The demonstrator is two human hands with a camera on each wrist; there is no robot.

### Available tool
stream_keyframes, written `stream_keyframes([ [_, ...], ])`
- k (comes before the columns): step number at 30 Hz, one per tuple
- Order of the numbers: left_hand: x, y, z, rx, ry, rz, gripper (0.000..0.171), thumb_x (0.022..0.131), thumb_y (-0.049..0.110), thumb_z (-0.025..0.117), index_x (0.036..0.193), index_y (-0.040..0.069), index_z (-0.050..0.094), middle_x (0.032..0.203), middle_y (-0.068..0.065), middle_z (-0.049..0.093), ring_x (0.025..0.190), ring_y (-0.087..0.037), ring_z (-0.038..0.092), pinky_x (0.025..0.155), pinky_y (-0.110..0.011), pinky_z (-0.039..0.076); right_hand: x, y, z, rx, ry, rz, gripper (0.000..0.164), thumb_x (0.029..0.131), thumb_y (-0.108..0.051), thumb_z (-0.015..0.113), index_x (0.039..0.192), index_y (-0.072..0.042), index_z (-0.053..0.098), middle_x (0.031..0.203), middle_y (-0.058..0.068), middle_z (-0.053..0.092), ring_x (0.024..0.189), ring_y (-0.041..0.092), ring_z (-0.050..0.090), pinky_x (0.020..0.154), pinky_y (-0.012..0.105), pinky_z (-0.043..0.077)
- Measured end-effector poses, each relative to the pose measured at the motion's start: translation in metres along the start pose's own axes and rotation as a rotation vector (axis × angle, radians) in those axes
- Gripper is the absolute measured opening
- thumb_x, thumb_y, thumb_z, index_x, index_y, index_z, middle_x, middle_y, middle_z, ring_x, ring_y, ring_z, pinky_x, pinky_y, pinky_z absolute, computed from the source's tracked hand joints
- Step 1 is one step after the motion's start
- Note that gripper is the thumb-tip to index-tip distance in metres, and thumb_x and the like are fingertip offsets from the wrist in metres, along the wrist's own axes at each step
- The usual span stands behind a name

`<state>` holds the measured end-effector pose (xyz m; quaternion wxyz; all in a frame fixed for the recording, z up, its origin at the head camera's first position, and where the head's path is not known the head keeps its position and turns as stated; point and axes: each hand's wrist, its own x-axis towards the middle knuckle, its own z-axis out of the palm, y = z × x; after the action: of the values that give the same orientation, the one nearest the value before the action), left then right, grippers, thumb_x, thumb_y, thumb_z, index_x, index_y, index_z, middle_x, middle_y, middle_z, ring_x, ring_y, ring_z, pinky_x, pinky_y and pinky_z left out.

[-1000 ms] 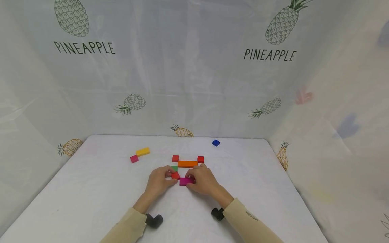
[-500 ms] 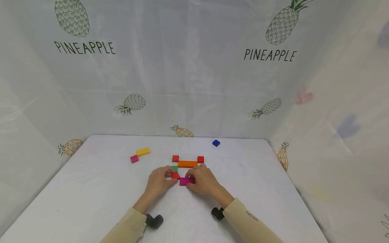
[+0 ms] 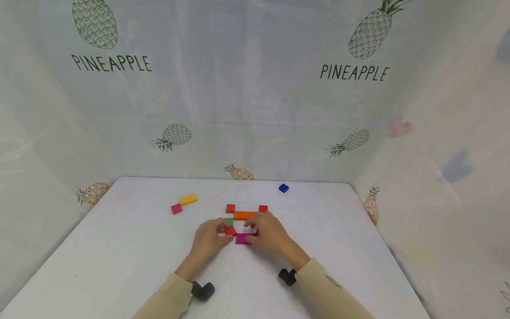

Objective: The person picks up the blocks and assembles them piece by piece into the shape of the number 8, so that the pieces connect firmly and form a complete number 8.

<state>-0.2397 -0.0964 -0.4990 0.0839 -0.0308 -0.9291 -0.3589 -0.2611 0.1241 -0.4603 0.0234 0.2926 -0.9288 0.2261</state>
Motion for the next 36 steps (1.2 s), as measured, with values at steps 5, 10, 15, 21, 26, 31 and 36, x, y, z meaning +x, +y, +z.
stream_keyframes([
  [5, 0.000, 0.000, -0.001, -0.004, 0.001, -0.009, 0.026, 0.084, 0.020, 0.092, 0.102, 0.015, 0.074, 0.088, -0.001, 0.064, 0.082, -0.017, 0.055, 0.074, -0.033, 0.049, 0.007, 0.007, -0.014, 0.029, 0.011, 0.048, 0.033, 0.089, -0.025, 0.087, 0.118, -0.013, 0.078, 0.106, 0.004, 0.073, 0.108, 0.026, 0.061, 0.088, 0.040, 0.057],
  [10, 0.000, 0.000, -0.002, -0.011, 0.003, -0.005, 0.027, 0.083, 0.018, 0.092, 0.102, 0.013, 0.074, 0.088, -0.002, 0.064, 0.082, -0.018, 0.054, 0.072, -0.033, 0.048, 0.015, 0.023, -0.028, 0.016, 0.045, 0.074, 0.031, 0.092, -0.026, 0.085, 0.120, -0.013, 0.077, 0.109, 0.006, 0.073, 0.110, 0.030, 0.063, 0.091, 0.045, 0.056],
  [15, 0.001, 0.002, -0.002, -0.012, 0.004, -0.013, 0.027, 0.084, 0.019, 0.092, 0.102, 0.014, 0.074, 0.088, -0.001, 0.063, 0.083, -0.018, 0.055, 0.073, -0.033, 0.049, 0.023, 0.043, -0.042, 0.027, 0.086, 0.084, 0.033, 0.093, -0.024, 0.084, 0.123, -0.011, 0.076, 0.113, 0.010, 0.074, 0.109, 0.035, 0.065, 0.088, 0.046, 0.057],
  [21, 0.002, 0.003, 0.000, -0.012, 0.009, -0.016, 0.026, 0.083, 0.019, 0.092, 0.102, 0.015, 0.074, 0.087, -0.001, 0.062, 0.083, -0.018, 0.054, 0.073, -0.033, 0.049, 0.034, 0.074, -0.054, 0.047, 0.104, 0.126, 0.038, 0.094, -0.022, 0.082, 0.128, -0.008, 0.073, 0.120, 0.016, 0.072, 0.110, 0.037, 0.065, 0.090, 0.048, 0.058],
  [26, 0.002, 0.003, 0.002, -0.004, 0.006, -0.016, 0.027, 0.083, 0.020, 0.093, 0.103, 0.016, 0.075, 0.086, 0.000, 0.061, 0.082, -0.018, 0.053, 0.071, -0.033, 0.048, 0.042, 0.098, -0.063, 0.061, 0.127, 0.173, 0.042, 0.095, -0.023, 0.081, 0.132, -0.006, 0.070, 0.125, 0.020, 0.070, 0.114, 0.042, 0.063, 0.093, 0.052, 0.057],
  [31, 0.002, 0.002, 0.002, 0.007, 0.005, -0.013, 0.027, 0.083, 0.020, 0.092, 0.103, 0.016, 0.075, 0.086, 0.000, 0.061, 0.081, -0.018, 0.053, 0.071, -0.032, 0.048, 0.051, 0.119, -0.069, 0.069, 0.159, 0.195, 0.046, 0.096, -0.023, 0.080, 0.137, -0.004, 0.067, 0.128, 0.023, 0.068, 0.118, 0.045, 0.062, 0.094, 0.054, 0.058],
  [36, -0.001, 0.004, 0.001, 0.004, 0.006, -0.014, 0.026, 0.084, 0.019, 0.092, 0.103, 0.015, 0.075, 0.086, -0.001, 0.061, 0.081, -0.018, 0.053, 0.071, -0.031, 0.047, 0.057, 0.136, -0.071, 0.073, 0.162, 0.210, 0.048, 0.097, -0.022, 0.079, 0.139, -0.002, 0.065, 0.129, 0.024, 0.066, 0.118, 0.046, 0.062, 0.096, 0.056, 0.056],
])
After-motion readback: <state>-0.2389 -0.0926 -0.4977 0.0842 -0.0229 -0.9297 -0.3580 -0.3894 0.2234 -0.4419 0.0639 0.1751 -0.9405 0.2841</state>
